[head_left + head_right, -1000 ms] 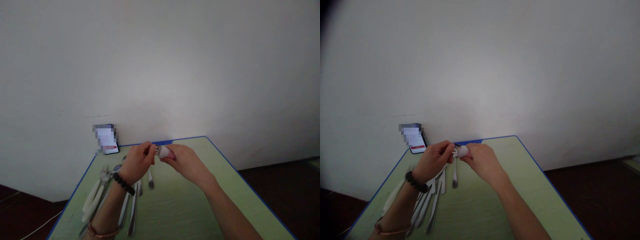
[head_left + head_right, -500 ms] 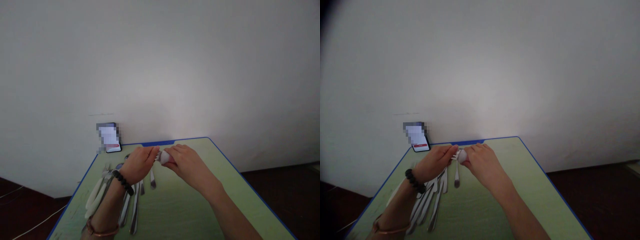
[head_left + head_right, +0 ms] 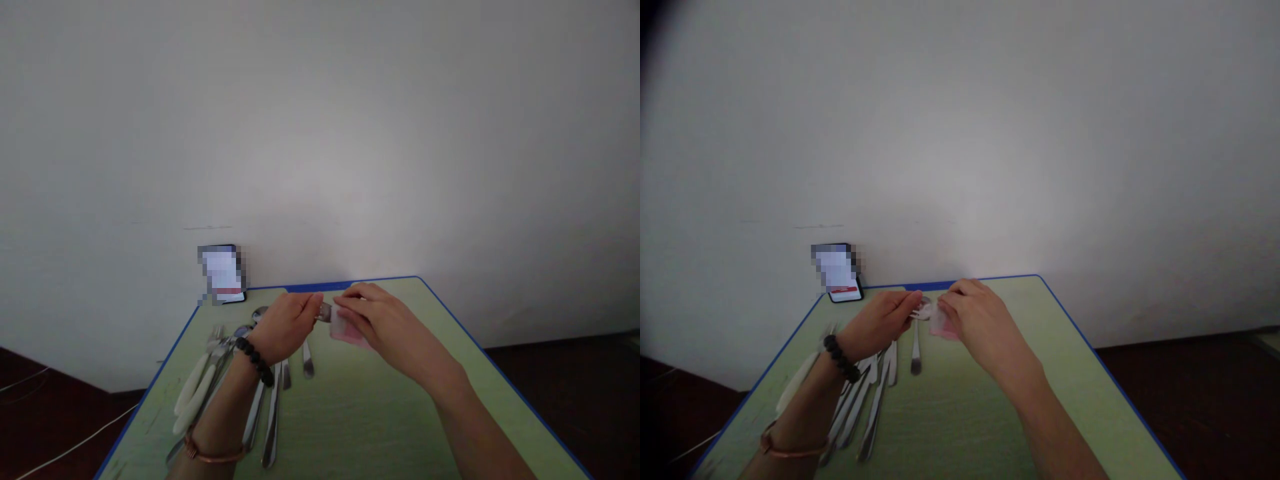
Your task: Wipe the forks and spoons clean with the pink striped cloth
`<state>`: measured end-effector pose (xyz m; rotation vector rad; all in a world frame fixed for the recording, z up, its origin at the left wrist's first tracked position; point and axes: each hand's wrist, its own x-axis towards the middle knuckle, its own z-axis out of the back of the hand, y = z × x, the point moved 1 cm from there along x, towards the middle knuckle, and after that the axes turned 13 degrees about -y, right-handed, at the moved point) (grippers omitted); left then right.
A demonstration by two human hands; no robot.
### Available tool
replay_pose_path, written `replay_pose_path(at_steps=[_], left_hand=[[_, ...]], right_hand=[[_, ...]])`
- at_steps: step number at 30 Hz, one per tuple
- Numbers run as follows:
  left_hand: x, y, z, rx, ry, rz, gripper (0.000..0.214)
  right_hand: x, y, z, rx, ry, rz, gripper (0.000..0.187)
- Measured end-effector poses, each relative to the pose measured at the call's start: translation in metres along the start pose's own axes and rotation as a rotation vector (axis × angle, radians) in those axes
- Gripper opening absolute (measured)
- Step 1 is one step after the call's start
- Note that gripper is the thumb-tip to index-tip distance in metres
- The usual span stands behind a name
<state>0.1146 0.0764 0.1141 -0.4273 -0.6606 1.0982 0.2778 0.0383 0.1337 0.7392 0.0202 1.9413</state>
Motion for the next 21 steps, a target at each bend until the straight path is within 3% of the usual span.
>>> replay_pose_path(at_steps=[2,8,16,19,21], left_hand=[[0.000,0.000,-0.002,-0.014,0.021,0.013,0.041],[-0.001,0.001,-0.006,-0.064,0.052,0.023,0.043],[0.000,0.002,-0.008,-0.071,0.073,0.037,0.046],[0.000,0.002,-0.008,-0.089,0.081,0.044,0.047],[0.000,0.003,-0.008,-0.101,0.074,0.048,0.050]], right_hand=[[0.000,-0.001,0.001,-0.019,0.001,-0.022,0.029],[0.001,-0.001,0.000,0.028,0.108,-0.047,0.019],[0.005,-0.005,0.000,-0.075,-0.005,-0.089,0.020],[0.002,-0.010,0.002,0.037,0.088,-0.089,0.028],[-0.001,-0.013,0.003,0.112,0.153,-0.057,0.022]])
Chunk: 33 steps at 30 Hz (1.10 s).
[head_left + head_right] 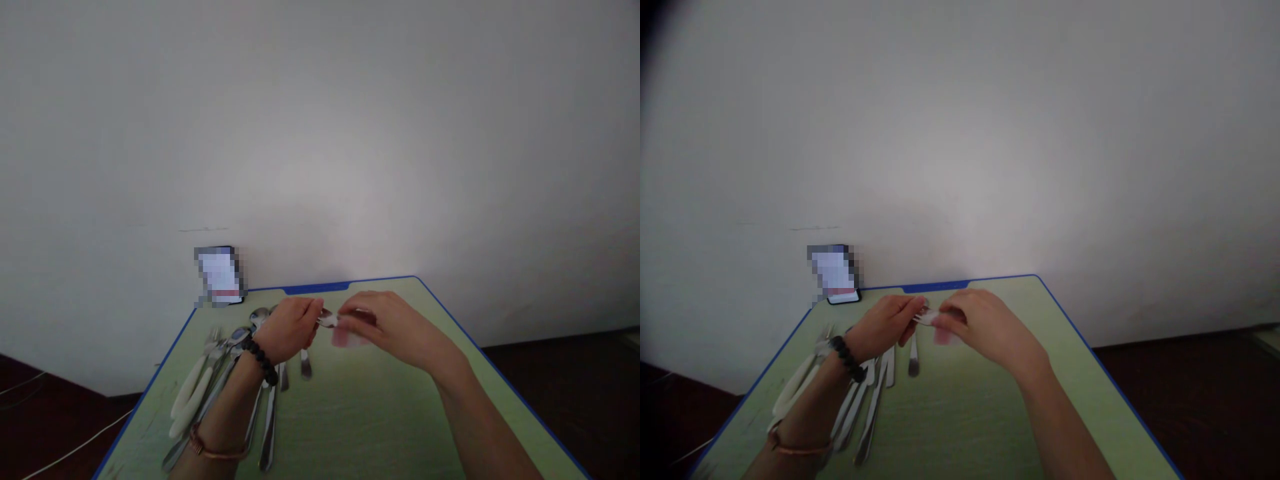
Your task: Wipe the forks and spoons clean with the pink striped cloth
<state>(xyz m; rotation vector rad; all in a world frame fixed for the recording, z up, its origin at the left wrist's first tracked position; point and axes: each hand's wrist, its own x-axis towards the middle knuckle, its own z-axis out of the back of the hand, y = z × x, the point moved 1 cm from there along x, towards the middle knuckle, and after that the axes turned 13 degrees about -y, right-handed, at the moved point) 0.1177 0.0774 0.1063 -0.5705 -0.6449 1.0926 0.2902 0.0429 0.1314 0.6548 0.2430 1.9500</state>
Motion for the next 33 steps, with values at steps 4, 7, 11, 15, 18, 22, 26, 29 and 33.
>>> replay_pose_path(at_steps=[4,7,11,15,18,22,26,29,33], left_hand=[[0.001,0.007,0.002,-0.028,-0.030,0.046,0.053],[0.001,0.010,0.002,-0.040,-0.013,0.070,0.054],[0.001,0.009,-0.002,-0.051,0.023,0.062,0.053],[0.002,0.007,-0.005,-0.076,0.030,0.050,0.050],[0.004,0.008,-0.005,-0.056,-0.030,0.034,0.053],[0.005,0.011,-0.002,-0.010,-0.121,0.039,0.053],[0.005,0.008,-0.002,-0.013,-0.140,0.015,0.052],[0.003,0.004,-0.004,-0.045,-0.112,-0.038,0.050],[0.000,-0.001,-0.004,-0.064,-0.112,-0.092,0.047]], right_hand=[[-0.003,-0.005,0.002,-0.042,-0.027,0.019,0.027],[-0.003,-0.008,0.005,-0.050,0.009,0.023,0.023],[0.000,-0.008,0.011,-0.066,-0.129,-0.058,0.032],[0.002,0.004,0.005,-0.115,-0.283,-0.120,0.032],[0.002,0.017,-0.009,-0.111,-0.236,-0.039,0.029],[0.000,0.026,-0.018,-0.024,-0.166,0.126,0.032],[0.001,0.017,-0.014,0.000,-0.202,0.142,0.030],[0.002,0.008,-0.011,-0.088,-0.257,0.108,0.029],[0.004,0.008,-0.012,-0.165,-0.225,0.118,0.040]])
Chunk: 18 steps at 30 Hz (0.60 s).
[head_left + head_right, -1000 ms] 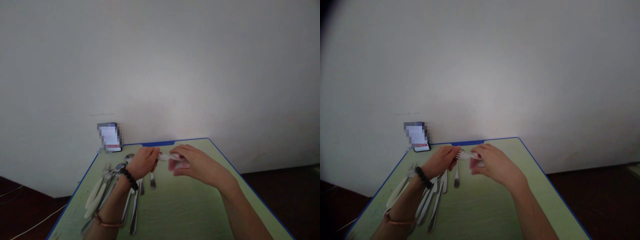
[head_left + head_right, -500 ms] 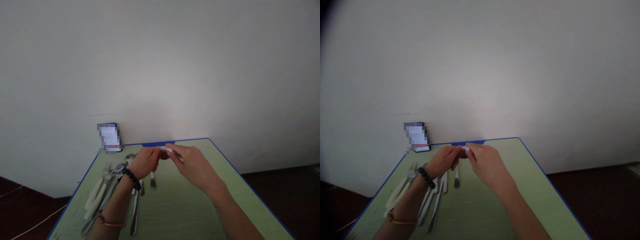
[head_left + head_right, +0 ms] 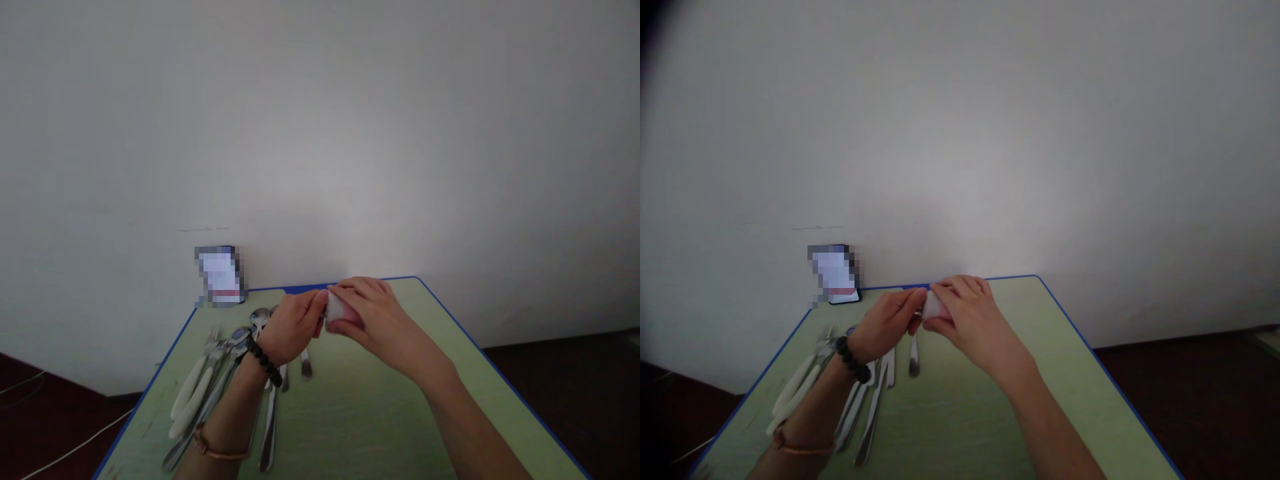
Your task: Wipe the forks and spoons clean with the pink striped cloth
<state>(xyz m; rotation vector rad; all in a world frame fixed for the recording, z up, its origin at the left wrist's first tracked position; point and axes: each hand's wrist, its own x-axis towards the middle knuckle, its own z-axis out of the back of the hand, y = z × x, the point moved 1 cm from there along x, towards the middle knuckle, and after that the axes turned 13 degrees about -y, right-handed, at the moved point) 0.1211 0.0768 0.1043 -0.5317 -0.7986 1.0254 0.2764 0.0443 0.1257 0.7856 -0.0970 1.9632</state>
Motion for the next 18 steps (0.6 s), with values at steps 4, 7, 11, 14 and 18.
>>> replay_pose_path(at_steps=[4,7,11,14,18], left_hand=[[-0.002,-0.004,0.003,0.011,0.014,-0.026,0.046],[-0.002,-0.007,0.005,0.041,0.023,-0.047,0.045],[-0.001,-0.006,0.007,0.135,0.026,-0.056,0.042],[0.001,-0.001,0.008,0.201,-0.009,-0.040,0.040],[0.001,0.003,0.010,0.210,-0.019,-0.007,0.043]], right_hand=[[0.001,0.005,-0.002,-0.033,0.128,0.006,0.032],[0.002,0.005,-0.003,-0.048,0.127,0.019,0.032],[0.002,0.001,-0.007,-0.038,0.149,0.035,0.034],[0.002,-0.003,-0.010,-0.054,0.173,0.017,0.030],[0.002,-0.009,-0.011,-0.044,0.208,0.012,0.026]])
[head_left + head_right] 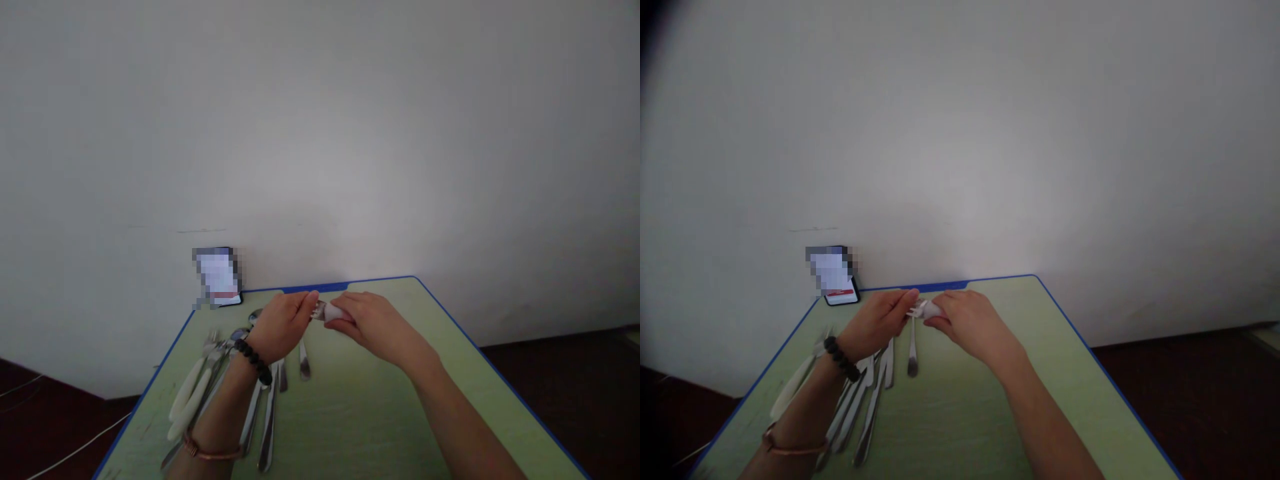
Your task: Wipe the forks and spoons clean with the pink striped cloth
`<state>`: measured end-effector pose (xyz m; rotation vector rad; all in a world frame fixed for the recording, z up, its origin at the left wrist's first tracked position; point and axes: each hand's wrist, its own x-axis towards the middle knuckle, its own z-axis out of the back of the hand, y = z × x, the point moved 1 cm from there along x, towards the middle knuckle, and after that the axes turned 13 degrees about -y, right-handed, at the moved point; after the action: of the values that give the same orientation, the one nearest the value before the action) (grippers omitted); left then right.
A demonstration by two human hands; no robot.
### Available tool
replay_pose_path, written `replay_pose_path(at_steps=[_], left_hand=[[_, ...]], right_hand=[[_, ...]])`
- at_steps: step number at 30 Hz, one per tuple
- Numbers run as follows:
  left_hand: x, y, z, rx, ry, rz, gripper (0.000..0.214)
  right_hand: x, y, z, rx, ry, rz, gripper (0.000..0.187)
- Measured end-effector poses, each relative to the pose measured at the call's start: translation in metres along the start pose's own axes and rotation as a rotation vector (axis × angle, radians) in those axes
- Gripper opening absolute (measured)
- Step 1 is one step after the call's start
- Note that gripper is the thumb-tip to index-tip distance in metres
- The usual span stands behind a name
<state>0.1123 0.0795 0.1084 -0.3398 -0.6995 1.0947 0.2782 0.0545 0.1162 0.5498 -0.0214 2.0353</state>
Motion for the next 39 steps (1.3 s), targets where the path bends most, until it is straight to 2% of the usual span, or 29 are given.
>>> replay_pose_path(at_steps=[5,11,20,27,39], left_hand=[[-0.002,0.000,-0.001,-0.068,0.033,0.037,0.045],[-0.001,-0.003,-0.002,-0.100,0.019,0.049,0.047],[0.000,-0.004,-0.003,-0.065,0.007,-0.023,0.042],[0.000,-0.004,-0.005,-0.095,0.011,-0.017,0.043],[-0.001,-0.011,-0.006,-0.151,0.127,-0.065,0.042]], right_hand=[[-0.003,-0.006,0.002,0.020,-0.004,-0.003,0.025],[-0.002,-0.001,0.003,-0.004,-0.012,-0.019,0.024],[-0.001,0.006,0.001,-0.024,-0.038,-0.003,0.023],[0.000,0.009,0.002,-0.032,-0.039,-0.007,0.023],[-0.002,0.012,0.006,0.036,-0.045,-0.014,0.027]])
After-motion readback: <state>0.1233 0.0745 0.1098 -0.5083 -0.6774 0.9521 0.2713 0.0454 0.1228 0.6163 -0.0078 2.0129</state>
